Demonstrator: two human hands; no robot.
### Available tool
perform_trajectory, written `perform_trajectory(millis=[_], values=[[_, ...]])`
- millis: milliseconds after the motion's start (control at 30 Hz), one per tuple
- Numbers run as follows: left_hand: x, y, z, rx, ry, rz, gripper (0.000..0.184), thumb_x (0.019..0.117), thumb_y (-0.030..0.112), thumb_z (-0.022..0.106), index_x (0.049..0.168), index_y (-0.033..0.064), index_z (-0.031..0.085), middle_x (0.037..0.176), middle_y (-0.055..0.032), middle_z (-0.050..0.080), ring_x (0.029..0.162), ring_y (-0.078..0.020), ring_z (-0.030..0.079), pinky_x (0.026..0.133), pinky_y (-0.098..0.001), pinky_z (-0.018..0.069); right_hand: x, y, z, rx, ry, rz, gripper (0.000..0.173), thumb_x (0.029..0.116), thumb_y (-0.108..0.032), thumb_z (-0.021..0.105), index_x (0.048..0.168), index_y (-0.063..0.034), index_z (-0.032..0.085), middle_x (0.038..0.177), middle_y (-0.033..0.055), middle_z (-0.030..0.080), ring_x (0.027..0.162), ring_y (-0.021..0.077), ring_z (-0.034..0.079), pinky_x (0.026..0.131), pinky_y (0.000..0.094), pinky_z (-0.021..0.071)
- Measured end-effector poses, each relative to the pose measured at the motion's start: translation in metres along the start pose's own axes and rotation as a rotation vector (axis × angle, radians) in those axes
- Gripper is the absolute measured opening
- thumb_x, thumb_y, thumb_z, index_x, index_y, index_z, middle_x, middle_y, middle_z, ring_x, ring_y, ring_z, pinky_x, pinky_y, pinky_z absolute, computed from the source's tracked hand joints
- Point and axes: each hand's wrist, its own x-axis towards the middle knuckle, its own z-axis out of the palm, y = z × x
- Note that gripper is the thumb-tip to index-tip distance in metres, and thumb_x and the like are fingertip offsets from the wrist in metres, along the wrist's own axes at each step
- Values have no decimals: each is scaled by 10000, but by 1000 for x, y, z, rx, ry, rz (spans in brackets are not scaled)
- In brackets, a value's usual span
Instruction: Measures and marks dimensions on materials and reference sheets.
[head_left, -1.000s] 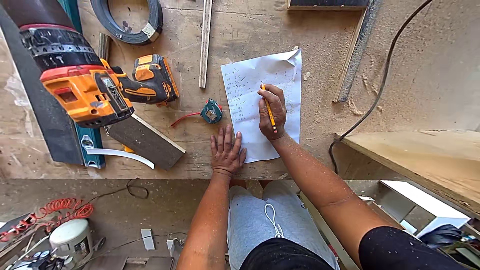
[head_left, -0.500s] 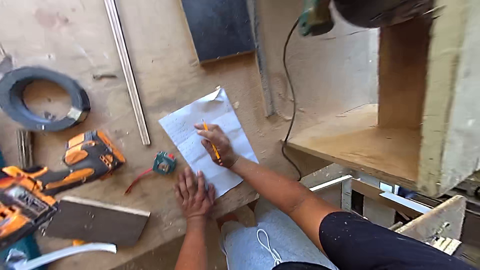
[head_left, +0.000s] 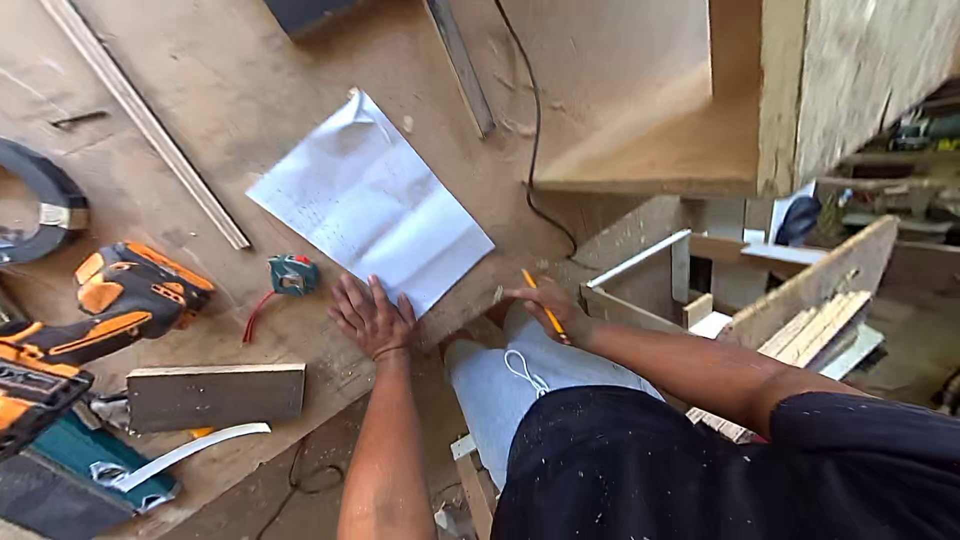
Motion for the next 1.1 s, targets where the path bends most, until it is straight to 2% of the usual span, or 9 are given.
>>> perform_trajectory(millis=[100,200,300,533,600,733,867,1000,1100], values=[[2,1,-1,5,-6,-17,706,998,577,367,1553,150,459,1652,-275,277,1537,-494,218,1199,-698,141,-87,29,-20,-55,125,589,421,1109,-251,384,1300,62,590,1179,180,712,1113,252,698,990,434,573],[-3,1,0,-9,-21,-3,713,996,565,363,1567,143,433,1675,-267,221,1558,-485,149,1204,-710,103,-75,87,-12,62,315,957,617,1008,-184,631,1526,39,382,1497,264,493,1370,336,525,1135,463,461],[-9,0,0,35,-64,-20,698,1014,578,371,1590,186,396,1708,-200,171,1585,-419,98,1224,-687,101,-36,140,22,391,497,865,674,908,-43,727,1522,-34,448,1528,161,509,1390,234,521,1131,419,486],[-37,-8,-28,-274,58,129,857,940,561,614,1556,13,381,1659,-254,272,1556,-414,227,1257,-595,224,-70,63,44,366,230,788,456,1123,-295,377,1115,64,659,994,135,753,861,203,719,788,404,600],[-87,11,-46,-391,-95,286,867,875,530,734,1533,44,444,1648,-227,314,1540,-391,279,1245,-581,278,-98,10,29,623,249,792,431,1128,-287,359,1027,38,624,831,108,760,666,188,714,578,340,583],[-178,57,-82,-574,-802,474,810,839,656,719,1475,183,553,1633,-76,402,1546,-294,294,1262,-558,235,-137,-108,-24,1014,184,771,458,1137,-257,330,850,-6,584,700,129,717,643,290,741,679,485,657],[-226,85,-113,-866,-1153,419,732,838,474,820,1393,50,603,1417,-180,600,1324,-322,563,1134,-548,433,-153,-158,-64,1222,210,603,527,1137,-314,292,770,-96,601,685,49,679,556,173,672,536,356,623],[-246,117,-141,-1107,-779,296,1219,683,505,913,1532,-107,288,1533,-311,420,1387,-344,508,1151,-454,451,-152,-186,-71,1603,333,573,578,1121,-436,316,736,-134,624,680,9,655,548,104,620,523,235,551],[-219,131,-173,-1230,-591,112,1128,699,393,937,1502,-119,332,1430,-285,536,1278,-300,603,1091,-431,510,-150,-208,-66,1792,282,490,586,1117,-449,313,769,-108,638,707,17,658,544,85,610,498,197,520]])
